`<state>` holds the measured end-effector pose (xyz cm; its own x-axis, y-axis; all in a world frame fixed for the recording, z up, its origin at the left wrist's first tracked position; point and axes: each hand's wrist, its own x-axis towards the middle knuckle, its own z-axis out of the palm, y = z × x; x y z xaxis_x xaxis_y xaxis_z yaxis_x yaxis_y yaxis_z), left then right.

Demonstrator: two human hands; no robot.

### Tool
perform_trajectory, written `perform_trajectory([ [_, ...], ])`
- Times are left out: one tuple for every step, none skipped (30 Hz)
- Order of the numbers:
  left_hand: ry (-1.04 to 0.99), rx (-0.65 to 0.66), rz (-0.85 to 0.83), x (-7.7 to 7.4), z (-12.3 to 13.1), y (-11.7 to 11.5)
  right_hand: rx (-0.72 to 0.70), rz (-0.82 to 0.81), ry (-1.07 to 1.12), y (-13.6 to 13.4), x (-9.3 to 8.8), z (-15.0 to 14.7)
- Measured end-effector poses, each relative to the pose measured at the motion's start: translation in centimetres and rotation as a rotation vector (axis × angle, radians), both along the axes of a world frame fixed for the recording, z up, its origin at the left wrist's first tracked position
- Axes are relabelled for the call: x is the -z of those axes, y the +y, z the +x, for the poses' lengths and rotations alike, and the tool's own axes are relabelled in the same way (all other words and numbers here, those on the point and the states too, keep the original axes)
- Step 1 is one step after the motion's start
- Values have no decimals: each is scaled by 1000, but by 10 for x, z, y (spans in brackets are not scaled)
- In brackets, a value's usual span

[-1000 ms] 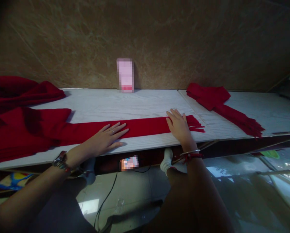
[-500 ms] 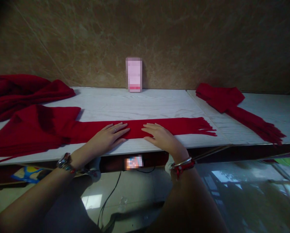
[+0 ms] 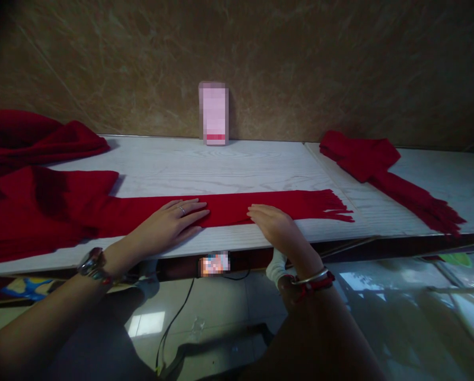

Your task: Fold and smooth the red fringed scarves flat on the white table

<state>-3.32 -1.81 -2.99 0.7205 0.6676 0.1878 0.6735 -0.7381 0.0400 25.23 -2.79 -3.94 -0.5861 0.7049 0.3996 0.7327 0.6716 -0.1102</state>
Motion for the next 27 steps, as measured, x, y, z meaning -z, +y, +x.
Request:
perform_trajectory([
  [-3, -9, -12, 0, 0, 0, 3, 11, 11, 0, 0, 0],
  [-1, -23, -29, 0, 0, 0, 5, 22, 25, -1, 0, -1],
  [6, -41, -49, 0, -1, 0, 4, 35, 40, -2, 1, -1],
  [17, -59, -71, 0, -1, 0, 2, 48, 54, -3, 1, -1],
  [27, -73, -93, 0, -2, 0, -3, 61, 65, -4, 1, -1],
  [36, -83, -112, -1, -2, 0, -6, 70, 73, -4, 1, -1],
  [41, -88, -128, -2, -2, 0, -7, 74, 78, -5, 1, -1],
  [45, -91, -141, -3, -2, 0, -6, 74, 81, -6, 1, -1],
  [48, -92, -153, -4, -2, 0, -5, 70, 83, -6, 1, -1],
  [52, -94, -164, -5, -2, 1, -6, 65, 85, -7, 1, -1],
  [58, -97, -175, -6, -2, 1, -9, 61, 88, -7, 1, -2],
  [66, -101, -185, -7, -1, 1, -14, 60, 91, -7, 1, -2],
  [75, -105, -194, -7, -1, 1, -18, 58, 95, -7, 1, -2],
  [86, -107, -205, -8, -1, 1, -23, 53, 98, -7, 1, -2],
  [98, -106, -217, -9, -2, 1, -26, 42, 99, -7, 0, -1],
  [108, -102, -230, -10, -3, 2, -26, 24, 101, -7, 0, -1],
  [115, -93, -243, -10, -4, 2, -27, 2, 104, -7, -1, 0],
  [117, -81, -256, -10, -5, 2, -30, -22, 108, -7, -3, 1],
  [118, -70, -269, -10, -7, 3, -32, -48, 115, -7, -4, 1],
  [116, -62, -277, -10, -8, 3, -33, -70, 123, -7, -5, 2],
  [115, -57, -284, -10, -10, 3, -34, -91, 133, -7, -5, 3],
  [112, -54, -286, -9, -12, 3, -34, -110, 144, -7, -6, 4],
  [108, -52, -285, -8, -13, 4, -31, -131, 153, -8, -6, 4],
  [101, -49, -280, -7, -14, 4, -25, -149, 165, -8, -7, 4],
  [92, -46, -271, -7, -15, 4, -15, -164, 180, -8, -7, 4],
  [82, -43, -261, -6, -16, 3, -4, -170, 199, -8, -7, 4],
  [76, -42, -250, -6, -16, 3, 12, -167, 221, -8, -8, 3],
])
